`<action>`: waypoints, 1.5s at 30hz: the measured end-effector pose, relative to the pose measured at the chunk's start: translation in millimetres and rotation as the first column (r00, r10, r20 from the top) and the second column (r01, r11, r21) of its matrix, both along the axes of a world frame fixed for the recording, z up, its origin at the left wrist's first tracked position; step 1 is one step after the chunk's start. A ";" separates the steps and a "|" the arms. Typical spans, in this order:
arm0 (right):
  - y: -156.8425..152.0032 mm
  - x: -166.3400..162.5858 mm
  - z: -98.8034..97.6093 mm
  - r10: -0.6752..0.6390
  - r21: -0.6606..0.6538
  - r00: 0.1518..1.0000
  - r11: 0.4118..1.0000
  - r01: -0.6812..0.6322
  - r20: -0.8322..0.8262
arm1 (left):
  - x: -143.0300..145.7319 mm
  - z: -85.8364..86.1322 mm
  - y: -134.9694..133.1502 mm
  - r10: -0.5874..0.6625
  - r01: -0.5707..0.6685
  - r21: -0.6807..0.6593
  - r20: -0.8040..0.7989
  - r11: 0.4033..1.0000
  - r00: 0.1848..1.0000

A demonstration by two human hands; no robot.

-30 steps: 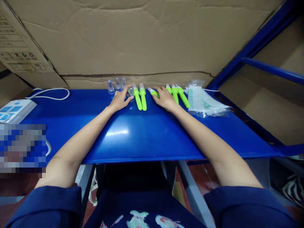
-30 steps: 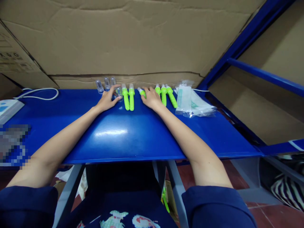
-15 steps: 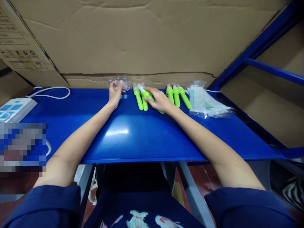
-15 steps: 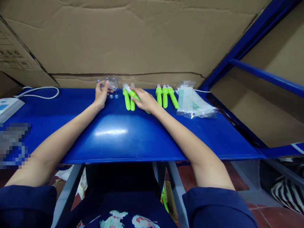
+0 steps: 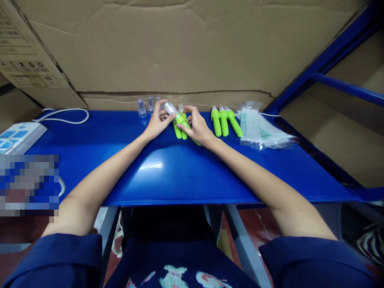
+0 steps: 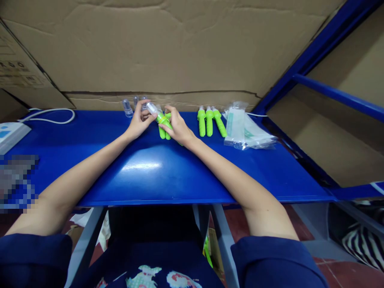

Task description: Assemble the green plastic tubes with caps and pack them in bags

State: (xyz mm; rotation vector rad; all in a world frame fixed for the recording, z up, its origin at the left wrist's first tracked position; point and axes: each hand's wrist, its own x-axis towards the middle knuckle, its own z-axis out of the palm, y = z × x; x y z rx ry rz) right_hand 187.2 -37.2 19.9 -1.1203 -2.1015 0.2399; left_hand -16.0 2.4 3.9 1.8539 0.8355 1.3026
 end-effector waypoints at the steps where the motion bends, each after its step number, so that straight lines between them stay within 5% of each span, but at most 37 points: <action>1: -0.2 -0.1 -0.3 0.010 0.011 1.000 1.000 -0.010 -0.004 | 0.7 -0.1 -0.2 -0.023 0.023 -0.011 0.009 1.000 1.000; 6: 0.0 0.8 -3.2 0.070 0.081 0.998 0.994 -0.070 -0.001 | 3.5 -4.1 3.5 -0.115 0.121 -0.082 0.072 0.989 0.991; 16: 1.6 -0.3 -6.2 0.076 0.045 0.997 0.996 -0.076 0.008 | 1.3 -7.0 5.7 -0.101 0.105 -0.106 0.045 0.989 0.994; 26: -14.2 0.8 15.0 -0.103 0.052 0.964 0.994 0.093 0.244 | -24.5 -7.7 38.5 0.262 -0.196 -0.272 0.231 0.942 0.937; 36: -14.9 5.0 14.5 -0.188 0.102 0.964 0.980 0.171 0.190 | -23.3 -0.3 35.7 0.256 -0.188 -0.278 0.231 0.942 0.939; 39: -11.1 3.2 13.5 -0.186 0.015 0.982 0.983 0.185 0.040 | -21.6 -1.4 34.3 0.279 -0.236 -0.211 0.207 0.949 0.938; 41: -8.9 1.3 15.0 -0.135 -0.177 0.978 0.979 0.106 -0.159 | -20.9 -0.8 31.1 0.291 -0.268 -0.137 0.188 0.953 0.938; 43: -7.8 -0.2 18.0 -0.116 -0.436 0.918 0.897 -0.066 -0.379 | -20.3 0.9 26.3 0.278 -0.272 -0.058 0.164 0.961 0.947; 45: -7.3 -1.0 21.0 -0.160 -0.609 0.832 0.755 -0.244 -0.532 | -18.8 2.9 20.7 0.252 -0.253 -0.009 0.135 0.967 0.958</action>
